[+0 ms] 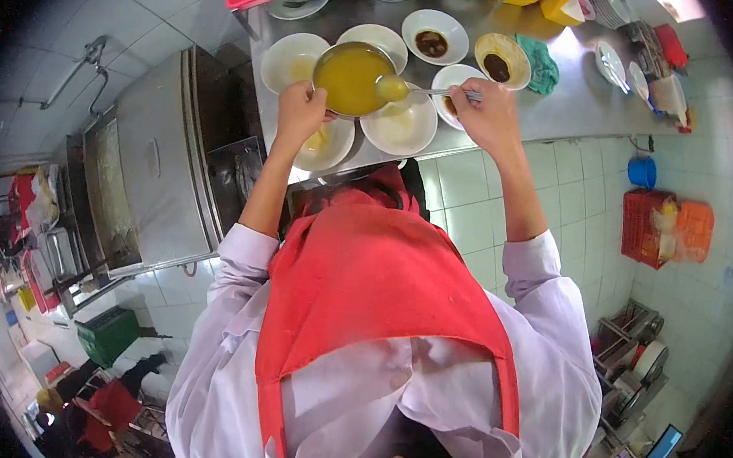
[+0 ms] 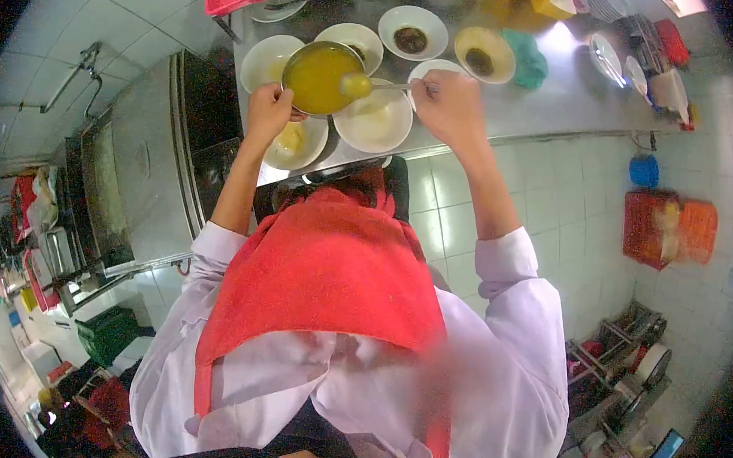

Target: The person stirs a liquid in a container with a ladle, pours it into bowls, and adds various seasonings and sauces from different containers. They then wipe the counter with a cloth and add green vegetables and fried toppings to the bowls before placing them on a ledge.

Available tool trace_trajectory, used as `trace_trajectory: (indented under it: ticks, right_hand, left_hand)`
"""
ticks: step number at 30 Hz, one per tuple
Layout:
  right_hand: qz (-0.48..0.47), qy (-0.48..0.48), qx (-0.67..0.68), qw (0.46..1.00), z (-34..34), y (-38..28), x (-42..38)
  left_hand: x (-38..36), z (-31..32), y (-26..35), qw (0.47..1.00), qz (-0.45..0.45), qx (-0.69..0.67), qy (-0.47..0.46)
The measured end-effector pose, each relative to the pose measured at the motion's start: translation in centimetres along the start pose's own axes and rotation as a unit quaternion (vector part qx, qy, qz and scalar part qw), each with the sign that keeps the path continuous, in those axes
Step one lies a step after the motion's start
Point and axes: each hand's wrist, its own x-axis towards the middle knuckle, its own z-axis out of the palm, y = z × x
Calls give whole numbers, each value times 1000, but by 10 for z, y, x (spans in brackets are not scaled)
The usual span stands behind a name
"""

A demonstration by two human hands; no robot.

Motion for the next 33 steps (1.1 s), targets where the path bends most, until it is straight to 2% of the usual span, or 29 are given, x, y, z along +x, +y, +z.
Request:
trace_trajectory:
  ticks: [1, 3, 5, 9, 10, 12, 15, 18, 20, 21, 23, 24, 26, 28, 29, 30, 31, 32, 33]
  right_hand:
    - [5, 2, -1, 1000, -5, 1, -5]
    - [-60, 74, 2, 995, -14, 4, -14]
    - [-80, 112, 17, 990, -21, 4, -25]
    - [-133, 224, 37, 965, -27, 0, -47]
    - [-133, 223, 38, 965, -28, 0, -51]
    - [-183, 281, -30, 942, -30, 1, -57]
    - [-174, 326, -21, 929, -15, 1, -71]
    - [-167, 283, -5, 945, 31, 34, -82]
    - [-57, 197, 47, 978, 72, 64, -96]
    - [-59, 193, 48, 978, 82, 73, -99]
    - [61, 142, 77, 985, 88, 78, -98]
    - [59, 136, 80, 986, 86, 83, -95]
    - [154, 99, 184, 966, 67, 73, -79]
    - [154, 89, 146, 973, 57, 75, -59]
    - [177, 45, 153, 971, 40, 47, -46]
    - [87, 86, 141, 982, 52, 60, -35]
    - [91, 71, 181, 977, 47, 36, -21]
    - [86, 33, 241, 966, 51, 41, -10]
    - [31, -3, 218, 975, 53, 41, 1]
  left_hand:
    - [0, 0, 8, 1000, -8, -14, 2]
    - [2, 0, 14, 999, -17, -28, 3]
    - [6, -3, 14, 999, -22, -42, 6]
    - [12, -12, 14, 1000, -10, -10, 0]
    - [10, -15, 21, 1000, -10, -6, 6]
    - [11, -19, 25, 1000, -13, -1, 12]
    - [12, -26, 24, 999, -26, 6, 23]
    - [13, -30, 24, 999, -17, -5, 36]
    - [16, -34, 16, 999, -15, 1, 35]
    - [16, -36, 15, 999, -17, 0, 39]
    - [15, -37, 16, 999, -30, 23, 37]
    - [14, -37, 15, 998, -34, 23, 43]
    - [10, -34, 19, 999, -23, 20, 36]
    - [-2, -31, 33, 993, -51, 95, 48]
    - [3, -37, 21, 964, 10, 264, -5]
    - [-3, -32, 14, 975, 24, 221, 28]
    - [7, -17, -30, 941, 56, 323, 86]
    - [-4, -15, 0, 972, 8, 201, 125]
    - [-13, -21, 19, 983, 36, 152, 100]
